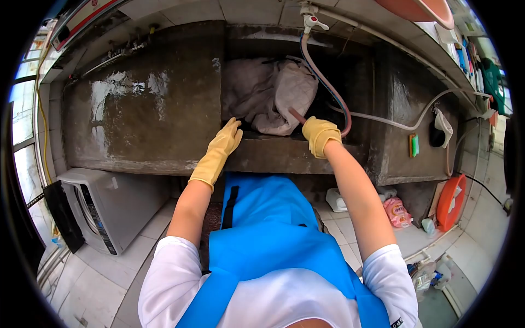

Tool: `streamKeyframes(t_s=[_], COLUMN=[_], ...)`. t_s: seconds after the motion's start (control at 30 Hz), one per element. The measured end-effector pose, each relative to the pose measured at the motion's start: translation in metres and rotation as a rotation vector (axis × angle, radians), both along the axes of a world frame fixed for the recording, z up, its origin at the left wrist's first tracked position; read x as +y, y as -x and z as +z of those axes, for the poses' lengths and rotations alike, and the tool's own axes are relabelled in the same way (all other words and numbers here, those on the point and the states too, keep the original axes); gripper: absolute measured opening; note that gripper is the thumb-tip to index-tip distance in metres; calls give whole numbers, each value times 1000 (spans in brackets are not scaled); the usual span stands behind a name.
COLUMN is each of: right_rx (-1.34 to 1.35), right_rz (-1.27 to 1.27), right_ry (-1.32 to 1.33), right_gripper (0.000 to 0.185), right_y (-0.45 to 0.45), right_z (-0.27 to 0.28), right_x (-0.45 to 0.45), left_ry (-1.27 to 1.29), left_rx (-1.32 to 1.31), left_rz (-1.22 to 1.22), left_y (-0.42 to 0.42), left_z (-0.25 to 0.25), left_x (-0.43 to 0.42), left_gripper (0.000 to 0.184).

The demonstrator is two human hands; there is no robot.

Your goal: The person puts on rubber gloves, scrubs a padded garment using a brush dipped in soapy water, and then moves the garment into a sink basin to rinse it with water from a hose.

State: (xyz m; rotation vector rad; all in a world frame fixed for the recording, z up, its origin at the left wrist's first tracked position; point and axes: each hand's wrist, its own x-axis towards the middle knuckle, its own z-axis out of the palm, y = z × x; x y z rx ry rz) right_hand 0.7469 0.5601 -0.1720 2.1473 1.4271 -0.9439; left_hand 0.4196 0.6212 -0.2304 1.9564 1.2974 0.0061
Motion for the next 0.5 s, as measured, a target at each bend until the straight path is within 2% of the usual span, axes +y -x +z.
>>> streamKeyframes(t_s=[0.03, 0.07, 0.17, 0.2, 0.27, 0.37, 0.43, 0.5], right_rx=[-12, 22, -4, -1, -4, -1, 101, 42], right_rz=[75, -64, 38, -204, -183, -79, -165, 206], right_ry=[30, 45, -1, 85, 112, 161, 16, 70], right_gripper=[33, 29, 29, 35, 39, 49, 45, 44], right_y=[11, 19, 24, 31, 36, 48, 55, 63], right_z=[14, 32, -6, 1, -28, -19, -19, -14], right_x=[1, 0, -21, -18, -25, -21, -17, -14], left_ry=[5, -31, -41, -19, -2, 45, 108, 69], left_rx=[-3, -36, -63, -59, -64, -78, -89, -162], left_rz=[2, -15, -28, -27, -26, -16, 3, -44], left_y=[1, 3, 3, 2, 0, -6, -8, -11], left_z=[-6, -11, -16, -16, -17, -16, -18, -24], left_x=[-2, -5, -9, -10, -13, -19, -20, -20], left_gripper=[44, 43, 43, 43, 43, 43, 44, 45])
